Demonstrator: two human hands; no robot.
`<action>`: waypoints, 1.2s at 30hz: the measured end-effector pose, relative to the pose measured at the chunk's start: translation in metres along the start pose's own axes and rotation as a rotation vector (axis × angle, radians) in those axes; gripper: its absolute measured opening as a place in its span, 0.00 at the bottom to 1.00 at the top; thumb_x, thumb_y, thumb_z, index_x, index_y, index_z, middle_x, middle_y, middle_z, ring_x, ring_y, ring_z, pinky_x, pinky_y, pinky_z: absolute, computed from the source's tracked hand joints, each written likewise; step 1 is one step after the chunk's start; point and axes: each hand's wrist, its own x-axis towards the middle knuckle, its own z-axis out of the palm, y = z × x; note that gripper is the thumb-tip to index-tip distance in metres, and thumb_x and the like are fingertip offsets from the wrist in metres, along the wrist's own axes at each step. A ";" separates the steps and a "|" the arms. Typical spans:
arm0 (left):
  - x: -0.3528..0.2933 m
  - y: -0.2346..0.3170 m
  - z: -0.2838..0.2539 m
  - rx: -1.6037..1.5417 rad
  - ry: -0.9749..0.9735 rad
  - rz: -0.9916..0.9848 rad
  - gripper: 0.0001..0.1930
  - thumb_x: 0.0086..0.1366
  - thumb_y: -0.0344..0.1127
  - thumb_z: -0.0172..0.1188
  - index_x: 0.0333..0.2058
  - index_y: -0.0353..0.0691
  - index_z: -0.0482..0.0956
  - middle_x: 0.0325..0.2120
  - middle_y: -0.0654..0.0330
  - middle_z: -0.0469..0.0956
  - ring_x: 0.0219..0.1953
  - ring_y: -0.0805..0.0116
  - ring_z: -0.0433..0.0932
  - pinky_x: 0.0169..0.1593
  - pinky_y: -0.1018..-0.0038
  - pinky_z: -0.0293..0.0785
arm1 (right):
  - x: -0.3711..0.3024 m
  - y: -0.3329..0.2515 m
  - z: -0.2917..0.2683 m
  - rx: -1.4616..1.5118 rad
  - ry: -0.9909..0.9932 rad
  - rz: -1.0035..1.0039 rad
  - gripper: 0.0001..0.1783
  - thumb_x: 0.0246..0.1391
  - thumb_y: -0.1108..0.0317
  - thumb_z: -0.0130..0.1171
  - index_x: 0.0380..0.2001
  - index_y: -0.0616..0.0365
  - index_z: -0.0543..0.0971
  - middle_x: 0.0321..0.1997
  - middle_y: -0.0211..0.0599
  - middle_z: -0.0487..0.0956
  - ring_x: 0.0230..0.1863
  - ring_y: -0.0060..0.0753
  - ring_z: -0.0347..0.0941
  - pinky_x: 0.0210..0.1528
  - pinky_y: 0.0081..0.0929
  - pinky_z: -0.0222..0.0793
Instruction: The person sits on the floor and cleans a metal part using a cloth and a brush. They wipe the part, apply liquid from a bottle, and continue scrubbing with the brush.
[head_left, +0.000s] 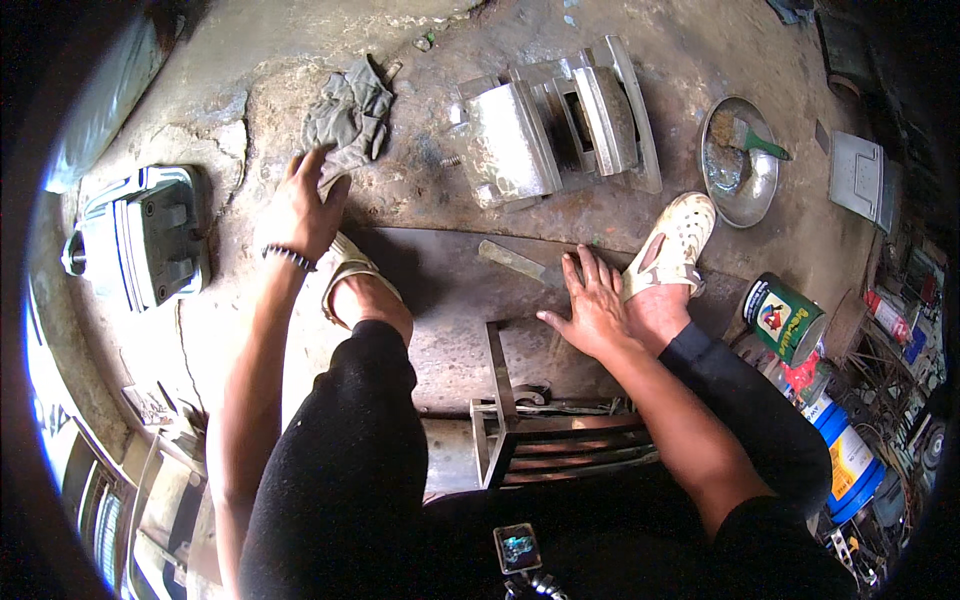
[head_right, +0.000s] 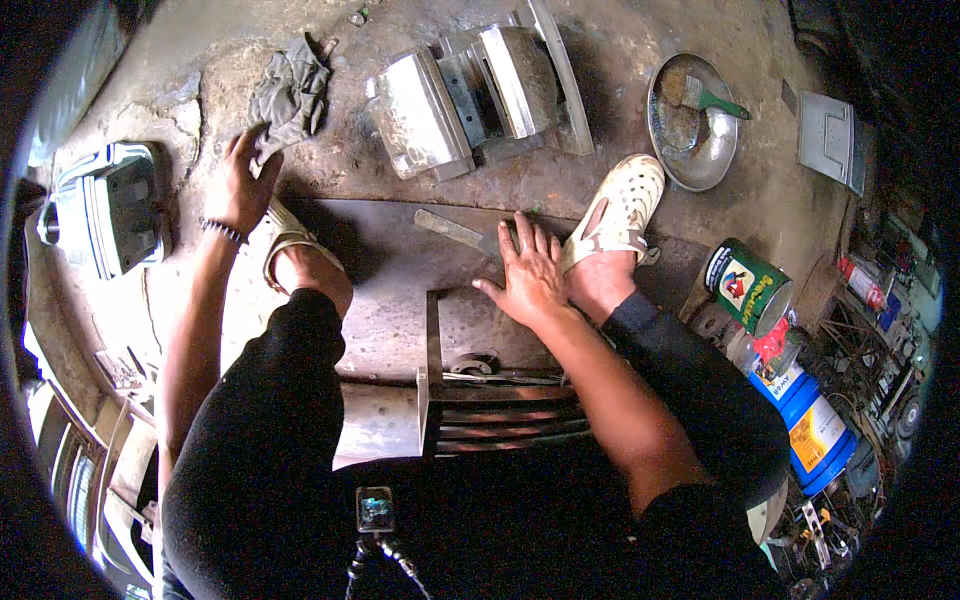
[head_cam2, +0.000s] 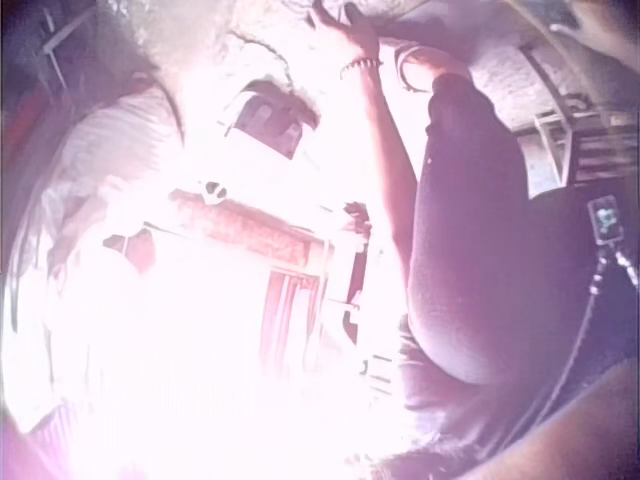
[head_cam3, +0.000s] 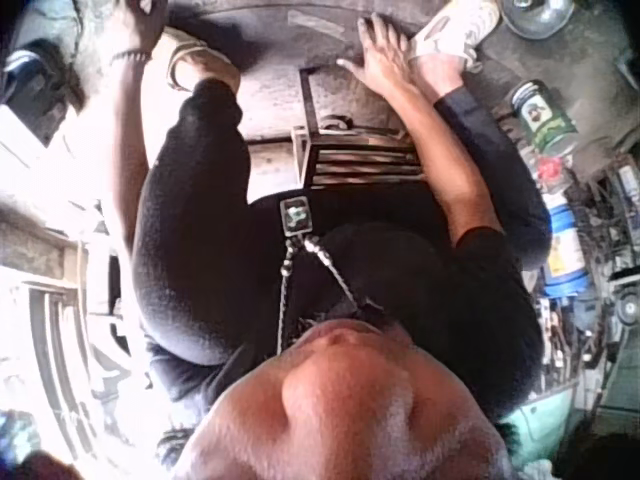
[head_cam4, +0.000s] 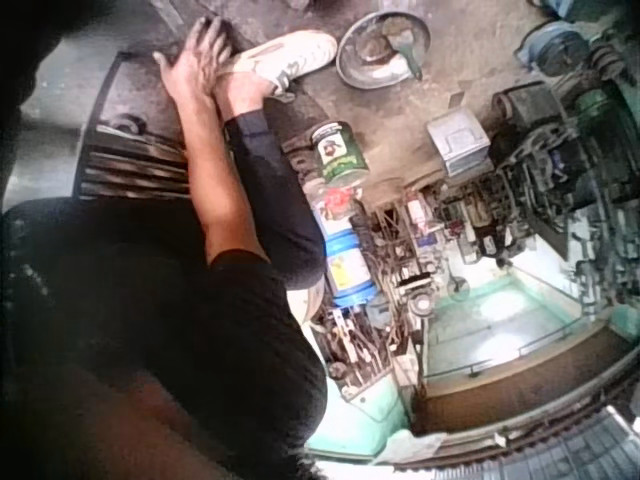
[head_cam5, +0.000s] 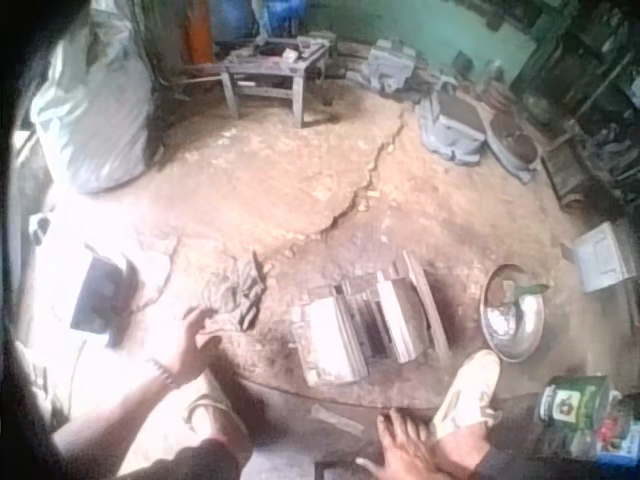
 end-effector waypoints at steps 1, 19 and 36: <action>0.014 -0.007 0.009 0.081 0.056 0.040 0.30 0.60 0.37 0.64 0.61 0.43 0.67 0.55 0.45 0.71 0.48 0.47 0.77 0.51 0.63 0.74 | -0.001 -0.001 -0.004 0.051 0.051 -0.021 0.48 0.51 0.40 0.61 0.67 0.58 0.60 0.73 0.51 0.52 0.68 0.56 0.56 0.70 0.52 0.47; -0.021 0.056 -0.016 -0.672 -0.572 -0.129 0.17 0.60 0.36 0.66 0.44 0.33 0.78 0.36 0.57 0.82 0.40 0.69 0.78 0.46 0.70 0.76 | 0.026 -0.065 -0.036 1.397 0.017 0.080 0.25 0.58 0.54 0.61 0.53 0.60 0.76 0.52 0.42 0.80 0.52 0.36 0.76 0.57 0.31 0.68; -0.038 0.080 -0.012 -0.546 -0.700 -0.093 0.25 0.68 0.39 0.57 0.60 0.34 0.67 0.49 0.48 0.77 0.53 0.59 0.76 0.57 0.66 0.70 | 0.083 -0.016 0.001 0.798 0.523 0.116 0.27 0.48 0.66 0.62 0.53 0.58 0.72 0.54 0.61 0.72 0.52 0.65 0.71 0.54 0.48 0.70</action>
